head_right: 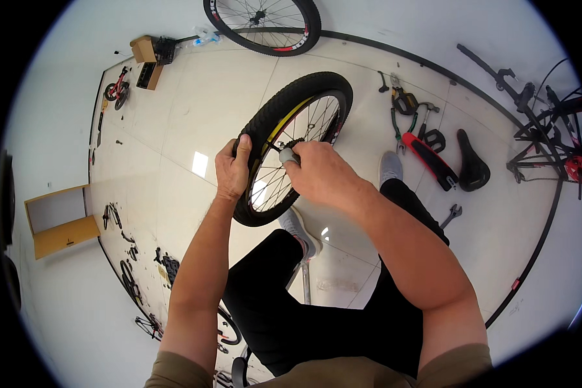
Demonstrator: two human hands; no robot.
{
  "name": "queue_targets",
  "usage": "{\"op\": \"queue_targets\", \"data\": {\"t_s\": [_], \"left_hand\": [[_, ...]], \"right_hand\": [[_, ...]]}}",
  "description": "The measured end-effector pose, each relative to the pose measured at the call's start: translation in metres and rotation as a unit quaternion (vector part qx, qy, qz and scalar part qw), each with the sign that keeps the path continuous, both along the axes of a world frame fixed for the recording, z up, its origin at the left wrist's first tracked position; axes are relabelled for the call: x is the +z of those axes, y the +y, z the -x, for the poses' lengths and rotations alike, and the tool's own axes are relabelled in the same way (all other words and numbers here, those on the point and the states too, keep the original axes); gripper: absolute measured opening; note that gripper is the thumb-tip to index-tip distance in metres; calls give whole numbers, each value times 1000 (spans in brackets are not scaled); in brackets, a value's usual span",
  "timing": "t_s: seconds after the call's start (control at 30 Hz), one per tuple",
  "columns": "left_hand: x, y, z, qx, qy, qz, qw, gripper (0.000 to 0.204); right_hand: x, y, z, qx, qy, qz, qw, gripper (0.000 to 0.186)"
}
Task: The person installs a tire onto a bicycle wheel rim. They use tire levers to pry the tire bead over the rim edge, then work the tire around the rim by hand to seat it fully.
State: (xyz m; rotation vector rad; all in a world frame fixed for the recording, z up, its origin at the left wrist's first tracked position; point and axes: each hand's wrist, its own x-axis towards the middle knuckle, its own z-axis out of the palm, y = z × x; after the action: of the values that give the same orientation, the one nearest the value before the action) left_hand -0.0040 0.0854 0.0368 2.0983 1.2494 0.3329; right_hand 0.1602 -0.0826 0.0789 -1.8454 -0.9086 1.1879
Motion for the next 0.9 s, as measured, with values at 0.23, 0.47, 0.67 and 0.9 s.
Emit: {"op": "queue_targets", "data": {"t_s": [0.23, 0.47, 0.67, 0.9], "left_hand": [[2, -4, -3, -6, -34, 20, 999, 55], [-2, 7, 3, 7, -13, 13, 1000, 64], [1, 6, 11, 13, -7, 2, 1000, 64], [7, -17, 7, 9, 48, -71, 996, 60]], "right_hand": [[-25, -5, 15, -78, 34, -67, 994, 30], [-87, -6, 39, -65, 17, -144, 987, 30], [-121, 11, 43, -61, 47, -202, 976, 25], [-129, 23, 39, -37, 64, -183, 980, 16]]}}
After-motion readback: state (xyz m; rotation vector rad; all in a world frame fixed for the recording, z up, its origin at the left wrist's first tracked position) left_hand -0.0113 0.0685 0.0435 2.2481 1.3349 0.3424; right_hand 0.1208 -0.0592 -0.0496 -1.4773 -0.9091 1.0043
